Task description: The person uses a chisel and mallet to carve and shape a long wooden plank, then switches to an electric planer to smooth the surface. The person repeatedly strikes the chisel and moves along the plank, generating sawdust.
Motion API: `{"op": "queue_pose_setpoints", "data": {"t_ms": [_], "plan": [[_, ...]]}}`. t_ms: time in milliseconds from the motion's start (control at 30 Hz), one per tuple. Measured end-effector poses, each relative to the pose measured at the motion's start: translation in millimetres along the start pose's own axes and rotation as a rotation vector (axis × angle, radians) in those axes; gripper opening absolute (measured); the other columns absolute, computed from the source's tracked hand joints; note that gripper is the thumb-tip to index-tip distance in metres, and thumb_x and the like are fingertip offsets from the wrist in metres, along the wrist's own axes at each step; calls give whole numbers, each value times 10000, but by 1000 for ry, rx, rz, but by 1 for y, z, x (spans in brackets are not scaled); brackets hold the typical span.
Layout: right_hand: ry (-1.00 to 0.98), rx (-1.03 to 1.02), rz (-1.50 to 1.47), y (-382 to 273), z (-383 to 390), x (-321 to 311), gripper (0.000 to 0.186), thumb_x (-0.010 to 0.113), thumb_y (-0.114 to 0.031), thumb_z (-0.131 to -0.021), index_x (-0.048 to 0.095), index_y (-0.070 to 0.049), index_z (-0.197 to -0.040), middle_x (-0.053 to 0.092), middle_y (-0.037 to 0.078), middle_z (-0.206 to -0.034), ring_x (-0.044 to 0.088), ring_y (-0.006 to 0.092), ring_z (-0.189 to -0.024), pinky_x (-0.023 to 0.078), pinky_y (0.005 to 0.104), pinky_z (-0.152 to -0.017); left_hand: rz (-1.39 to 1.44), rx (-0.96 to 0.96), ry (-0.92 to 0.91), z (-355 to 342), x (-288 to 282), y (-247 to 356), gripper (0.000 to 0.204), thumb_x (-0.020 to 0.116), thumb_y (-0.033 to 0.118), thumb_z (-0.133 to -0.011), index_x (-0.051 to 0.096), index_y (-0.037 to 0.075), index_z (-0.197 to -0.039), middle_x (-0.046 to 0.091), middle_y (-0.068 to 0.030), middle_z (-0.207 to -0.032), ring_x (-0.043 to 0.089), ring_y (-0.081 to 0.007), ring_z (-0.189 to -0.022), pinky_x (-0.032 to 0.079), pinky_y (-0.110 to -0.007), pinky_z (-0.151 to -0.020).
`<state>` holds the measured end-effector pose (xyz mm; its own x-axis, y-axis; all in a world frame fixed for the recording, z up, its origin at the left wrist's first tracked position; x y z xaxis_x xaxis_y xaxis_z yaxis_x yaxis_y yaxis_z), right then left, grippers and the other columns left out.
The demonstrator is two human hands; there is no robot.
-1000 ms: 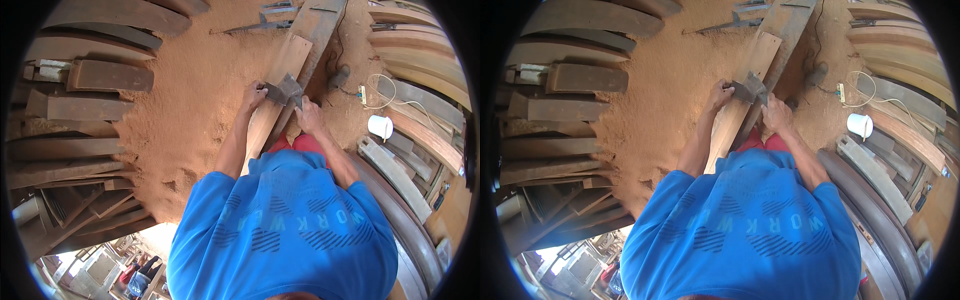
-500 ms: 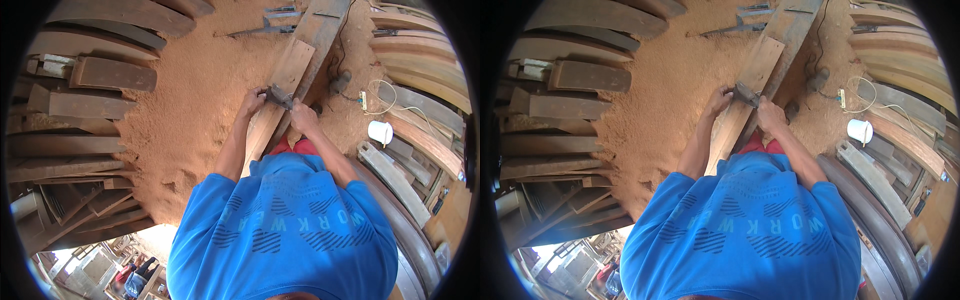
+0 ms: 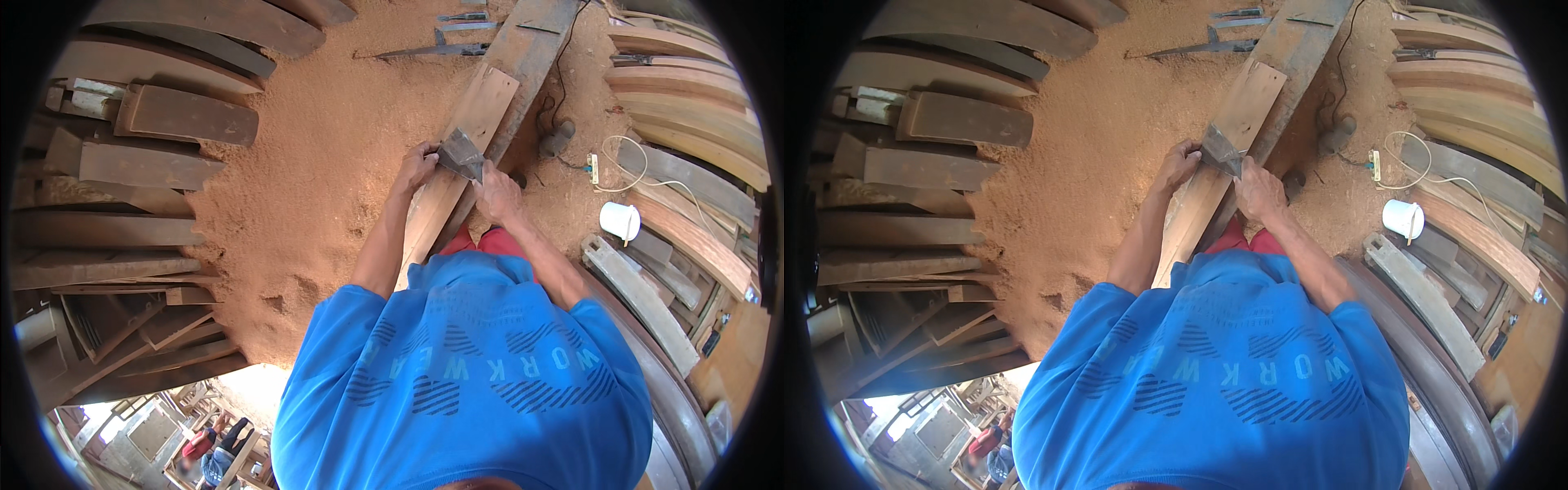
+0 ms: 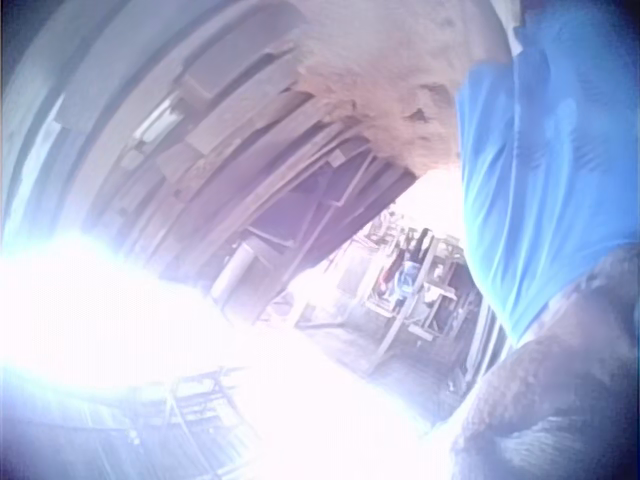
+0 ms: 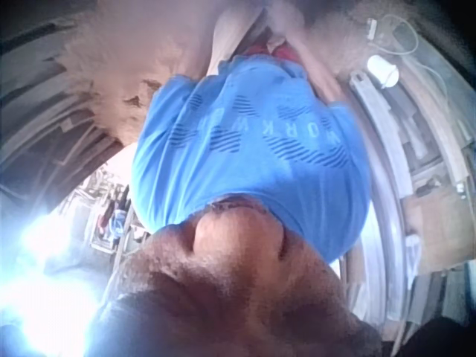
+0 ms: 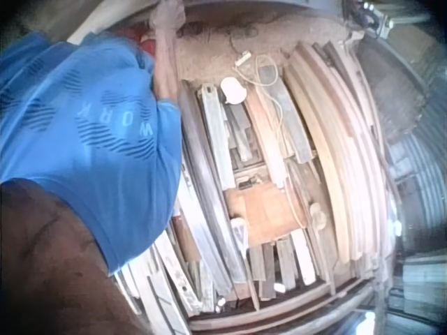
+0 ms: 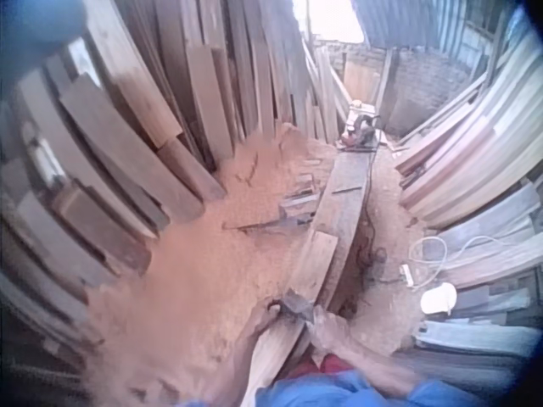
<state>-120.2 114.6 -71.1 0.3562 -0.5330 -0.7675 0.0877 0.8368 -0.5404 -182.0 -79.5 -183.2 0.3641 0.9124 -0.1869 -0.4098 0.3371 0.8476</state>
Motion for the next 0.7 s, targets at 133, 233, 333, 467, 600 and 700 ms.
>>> {"op": "queue_pose_setpoints", "data": {"t_ms": [133, 233, 333, 467, 600, 700], "plan": [[-60, 92, 66, 24, -6, 29, 288, 628, -171, -950, 514, 50, -1096, 699, 332, -967, 691, 515, -946, 535, 593, -838, 33, -18, -5, 2, 3, 4, 344, 561, 97, -998, 651, -27, -1306, 710, -154, -1237, 653, -228, -1160, 491, -357, -1036], [-69, 35, 93, 22, -11, 17, 284, 617, -173, -955, 515, 48, -1102, 699, 332, -976, 691, 515, -943, 536, 595, -831, -38, 38, 28, -5, 2, 0, 339, 568, 75, -984, 665, -12, -1297, 722, -148, -1217, 665, -221, -1131, 500, -350, -1020], [7, -1, 13, 10, 0, 6, 284, 612, -164, -952, 523, 48, -1119, 699, 335, -985, 693, 512, -957, 537, 590, -840, -44, 58, 67, 0, 0, 2, 335, 577, 54, -969, 680, 2, -1283, 733, -145, -1202, 677, -221, -1112, 511, -347, -1003], [0, 100, 40, 20, -9, 24, 285, 628, -156, -943, 528, 44, -1119, 700, 334, -987, 690, 512, -962, 534, 587, -845, -10, 54, 14, 3, 2, 7, 344, 555, 81, -988, 657, -25, -1299, 717, -167, -1226, 670, -257, -1150, 501, -363, -1023], [-40, 116, 36, 13, -12, 9, 260, 620, -159, -948, 527, 36, -1094, 703, 327, -1002, 691, 504, -973, 534, 588, -848, -48, -1, 18, 10, 4, 8, 350, 559, 89, -992, 647, -32, -1309, 714, -170, -1240, 669, -261, -1153, 501, -367, -1024], [29, 45, -33, -1, -5, -1, 260, 613, -158, -950, 527, 38, -1099, 703, 332, -1015, 693, 500, -1000, 528, 590, -863, 20, -3, 33, 4, -1, 4, 358, 572, 97, -992, 640, -35, -1318, 707, -177, -1259, 666, -261, -1165, 499, -371, -1031]]}}
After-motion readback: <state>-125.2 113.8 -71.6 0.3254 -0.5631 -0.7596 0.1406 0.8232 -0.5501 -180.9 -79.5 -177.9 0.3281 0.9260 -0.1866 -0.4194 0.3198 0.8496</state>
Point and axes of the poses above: each hand's wrist, its own z-axis away from the middle knuckle, its own x-axis out of the palm, y = z × x, the point moved 5 cm from there along -z, towards the middle knuckle
